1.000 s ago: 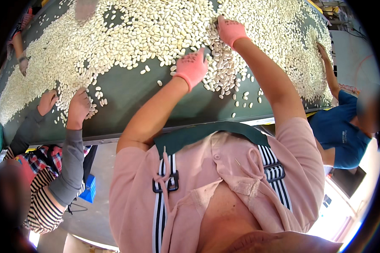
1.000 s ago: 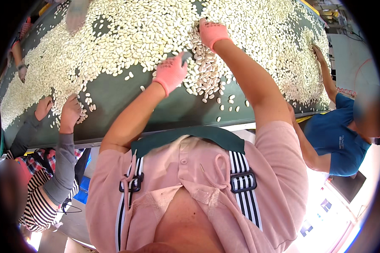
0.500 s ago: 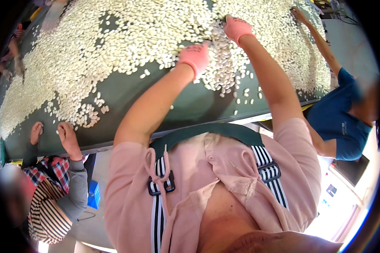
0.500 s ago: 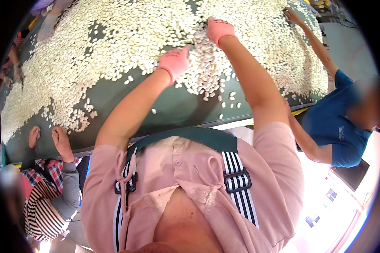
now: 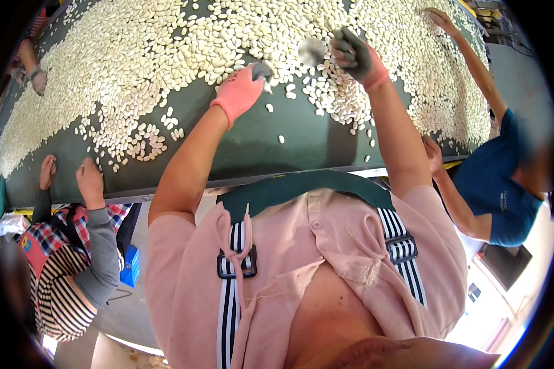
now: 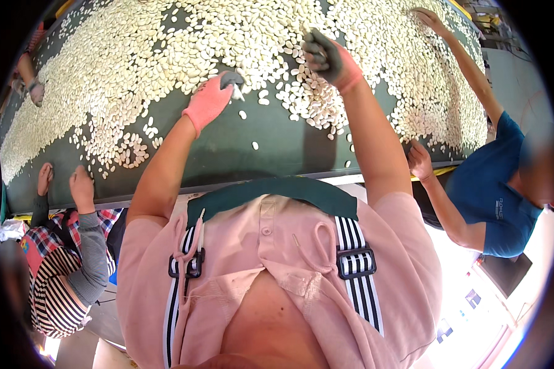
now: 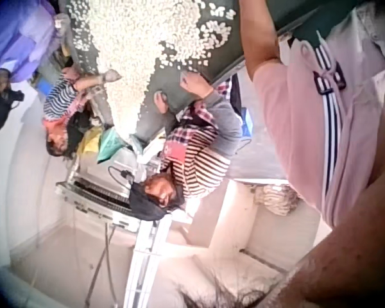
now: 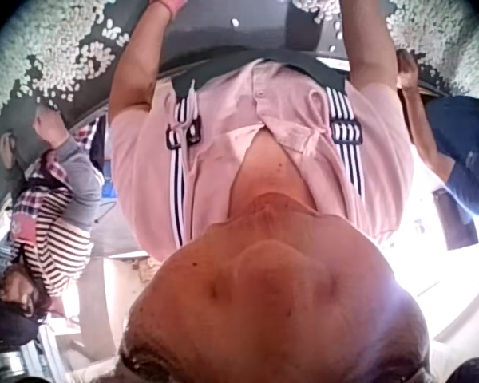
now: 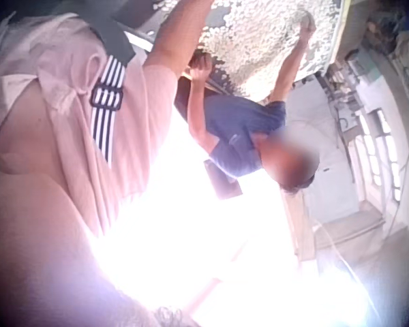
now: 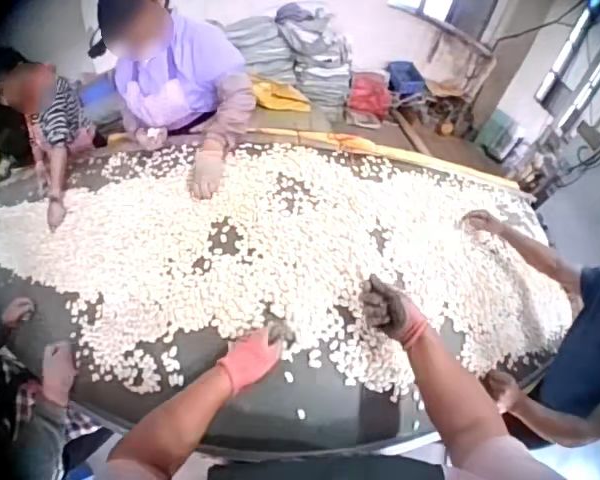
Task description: The person sorts white bean seeds on a moving conveyor belt by hand, picking out unwanted items and spreading the beans evenly. Other workers are visible on the same line performing similar tasks.
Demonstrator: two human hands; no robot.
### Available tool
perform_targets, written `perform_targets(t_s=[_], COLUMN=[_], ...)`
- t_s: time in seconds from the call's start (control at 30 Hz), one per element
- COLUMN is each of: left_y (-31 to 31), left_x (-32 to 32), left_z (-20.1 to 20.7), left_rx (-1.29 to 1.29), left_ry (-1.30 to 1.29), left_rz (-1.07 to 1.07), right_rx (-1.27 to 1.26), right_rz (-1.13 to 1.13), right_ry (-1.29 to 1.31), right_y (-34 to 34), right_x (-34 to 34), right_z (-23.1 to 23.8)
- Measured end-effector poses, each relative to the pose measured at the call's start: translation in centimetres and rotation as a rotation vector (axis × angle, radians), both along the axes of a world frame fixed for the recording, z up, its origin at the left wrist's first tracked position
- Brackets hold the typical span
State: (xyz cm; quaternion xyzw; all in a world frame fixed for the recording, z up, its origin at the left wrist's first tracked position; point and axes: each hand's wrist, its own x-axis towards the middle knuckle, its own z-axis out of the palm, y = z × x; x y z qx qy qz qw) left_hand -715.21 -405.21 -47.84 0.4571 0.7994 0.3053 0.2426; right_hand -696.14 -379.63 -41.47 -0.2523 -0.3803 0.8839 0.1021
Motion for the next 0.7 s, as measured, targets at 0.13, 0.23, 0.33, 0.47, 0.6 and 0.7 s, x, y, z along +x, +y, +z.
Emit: perform_targets(t_s=[0.13, 0.23, 0.33, 0.47, 0.6, 0.7], left_y=[2.3, 5.3, 8.2, 7.0, 3.6, 1.9], left_x=[-0.4, -2.4, -3.2, -2.2, 0.2, -3.3], left_z=[4.5, 4.0, 4.6, 4.4, 1.8, 3.9], left_rx=[0.129, 0.156, -0.072, -0.13, -0.07, 0.085], left_ry=[0.045, 0.06, 0.151, 0.018, -0.078, -0.205], left_rz=[0.131, 0.109, 0.074, -0.101, -0.346, 0.015], right_rx=[1.403, 1.927, 1.867, 0.615, -0.014, 0.347], right_rz=[0.447, 0.7, 0.605, 0.267, 0.182, -0.08], right_ry=[-0.808, -1.075, -1.021, -0.588, -0.088, -0.197], right_y=[-5.2, -9.8, -10.3, -8.0, -2.4, 2.7], right_x=[-5.3, -6.2, -5.4, -2.6, -1.0, -3.4], right_z=[2.0, 0.4, -0.4, 1.6, 1.1, 0.3])
